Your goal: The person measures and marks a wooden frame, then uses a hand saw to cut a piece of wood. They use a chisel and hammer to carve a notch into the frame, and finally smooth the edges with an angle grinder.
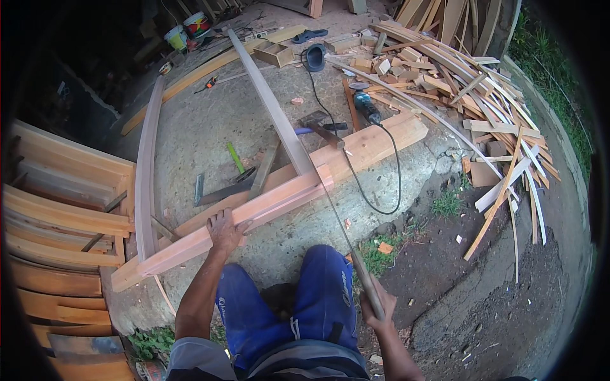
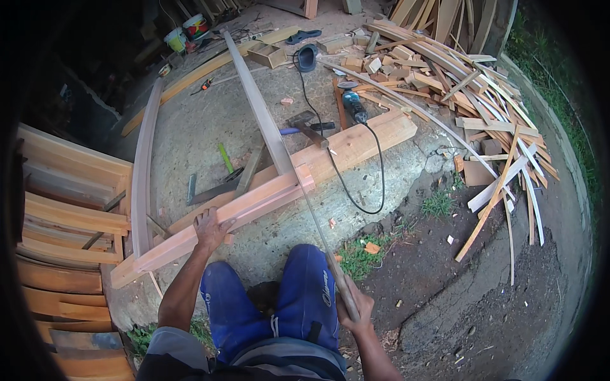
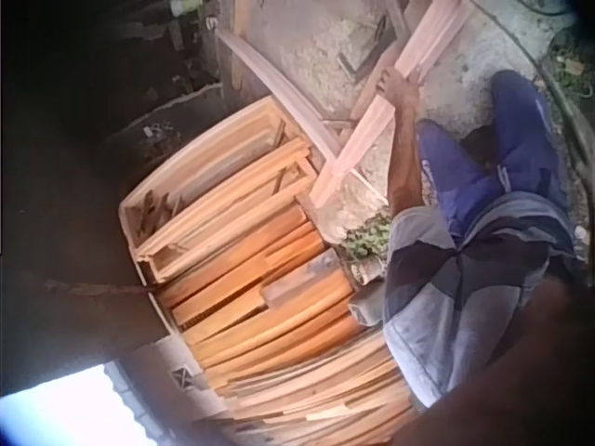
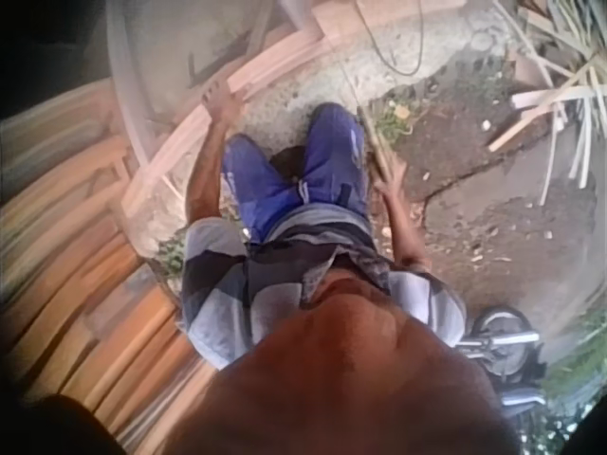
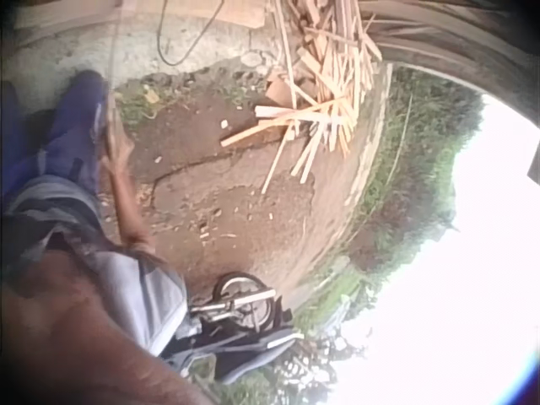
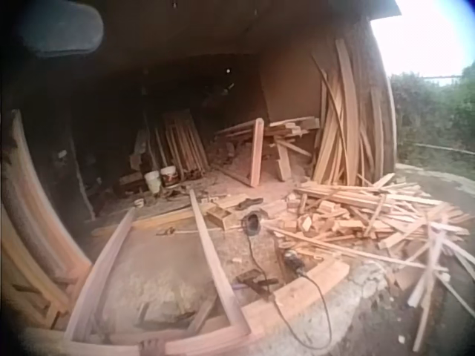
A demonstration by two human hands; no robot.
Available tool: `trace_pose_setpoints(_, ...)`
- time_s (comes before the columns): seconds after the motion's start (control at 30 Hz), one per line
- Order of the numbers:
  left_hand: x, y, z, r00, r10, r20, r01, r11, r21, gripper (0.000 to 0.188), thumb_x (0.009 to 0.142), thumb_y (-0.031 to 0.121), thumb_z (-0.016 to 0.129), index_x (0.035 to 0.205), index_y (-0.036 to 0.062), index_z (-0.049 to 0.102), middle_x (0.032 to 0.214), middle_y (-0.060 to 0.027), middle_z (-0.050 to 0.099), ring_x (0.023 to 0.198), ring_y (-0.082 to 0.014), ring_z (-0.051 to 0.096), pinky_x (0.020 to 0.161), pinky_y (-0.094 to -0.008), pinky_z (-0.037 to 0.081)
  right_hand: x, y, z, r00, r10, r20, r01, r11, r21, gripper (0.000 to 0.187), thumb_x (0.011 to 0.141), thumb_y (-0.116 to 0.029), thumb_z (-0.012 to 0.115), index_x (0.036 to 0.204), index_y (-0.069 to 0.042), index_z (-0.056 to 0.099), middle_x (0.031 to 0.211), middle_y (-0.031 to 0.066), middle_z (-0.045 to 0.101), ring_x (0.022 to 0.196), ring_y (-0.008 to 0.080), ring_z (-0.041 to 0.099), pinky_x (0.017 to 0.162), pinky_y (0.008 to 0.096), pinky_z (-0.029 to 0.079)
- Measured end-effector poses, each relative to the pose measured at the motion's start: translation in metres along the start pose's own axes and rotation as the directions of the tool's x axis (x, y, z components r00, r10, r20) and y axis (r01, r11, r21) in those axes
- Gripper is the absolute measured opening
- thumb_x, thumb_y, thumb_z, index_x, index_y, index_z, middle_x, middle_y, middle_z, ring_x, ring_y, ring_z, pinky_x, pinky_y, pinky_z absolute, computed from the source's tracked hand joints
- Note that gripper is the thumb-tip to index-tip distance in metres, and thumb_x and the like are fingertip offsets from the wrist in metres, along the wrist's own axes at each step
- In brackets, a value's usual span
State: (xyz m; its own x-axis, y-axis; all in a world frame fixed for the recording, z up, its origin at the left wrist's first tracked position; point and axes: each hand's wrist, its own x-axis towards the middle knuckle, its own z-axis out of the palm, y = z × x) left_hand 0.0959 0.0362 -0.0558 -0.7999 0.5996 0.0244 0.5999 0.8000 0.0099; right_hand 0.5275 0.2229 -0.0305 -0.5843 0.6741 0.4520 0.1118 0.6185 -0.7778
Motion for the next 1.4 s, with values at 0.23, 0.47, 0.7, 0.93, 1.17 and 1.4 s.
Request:
trace_pose_setpoints(0.23,-0.003,0.002,-0.007,0.999,-0.008,0.052,0.01,0.999,-0.033,0.079,0.088,0.071,0.067,0.129,0.004,0.06,0.127,-0.024,0.062,0.122,-0.0427,0.054,0.109,-0.0562,0.036,0.071,0.063,0.084,0.962,0.249,0.111,-0.269,0.932,0.243,0.058,0.087,-0.008,0.075,0.143,-0.003,0.061,0.101,0.0279,0.073,0.085,0.0364,0.077,0.075,0.0392,0.059)
trace_pose_setpoints(0.47,-0.001,0.007,-0.004,1.0,-0.013,0.019,0.012,1.0,0.013,0.081,0.086,0.07,0.07,0.126,0.0005,0.06,0.127,-0.0238,0.062,0.12,-0.0424,0.055,0.107,-0.0561,0.037,-0.062,-0.01,-0.041,0.963,0.203,0.179,-0.18,0.974,-0.136,0.062,0.079,-0.002,0.069,0.141,-0.004,0.064,0.123,0.0251,0.073,0.106,0.0388,0.076,0.09,0.0406,0.061)
trace_pose_setpoints(0.7,-0.001,0.01,-0.015,0.999,0.0,0.054,0.0,1.0,-0.007,0.077,0.088,0.068,0.069,0.124,0.0007,0.06,0.125,-0.0238,0.062,0.119,-0.0436,0.055,0.106,-0.0547,0.039,0.104,0.078,0.118,0.99,0.135,0.032,-0.139,0.951,0.275,0.057,0.086,-0.005,0.072,0.142,0.0,0.061,0.093,0.0263,0.072,0.071,0.0287,0.074,0.068,0.0369,0.058)
trace_pose_setpoints(0.93,0.001,0.008,-0.005,1.0,0.008,0.022,-0.008,1.0,0.014,0.078,0.087,0.068,0.07,0.124,-0.0001,0.06,0.125,-0.0245,0.061,0.119,-0.0434,0.055,0.105,-0.0541,0.04,-0.066,-0.005,-0.043,0.961,0.187,0.204,-0.162,0.978,-0.133,0.056,0.08,-0.003,0.072,0.135,0.001,0.065,0.118,0.0251,0.074,0.097,0.0359,0.078,0.083,0.039,0.063)
trace_pose_setpoints(1.17,0.002,0.012,-0.017,0.999,-0.007,0.048,0.006,1.0,0.02,0.077,0.089,0.065,0.07,0.128,-0.0005,0.058,0.123,-0.0246,0.062,0.121,-0.044,0.055,0.105,-0.0559,0.04,0.098,0.056,0.102,0.999,0.043,-0.019,-0.038,0.973,0.226,0.059,0.085,-0.005,0.073,0.142,0.0,0.06,0.092,0.0245,0.074,0.072,0.0347,0.075,0.067,0.0382,0.058)
trace_pose_setpoints(1.4,0.001,0.008,-0.008,0.999,0.01,0.04,-0.01,1.0,-0.001,0.077,0.089,0.066,0.07,0.126,-0.0005,0.059,0.123,-0.024,0.062,0.12,-0.0428,0.055,0.104,-0.0547,0.041,-0.04,-0.008,-0.042,0.939,0.218,0.266,-0.19,0.974,-0.125,0.062,0.083,-0.003,0.073,0.143,0.002,0.059,0.115,0.0264,0.075,0.094,0.0356,0.079,0.08,0.0395,0.062)
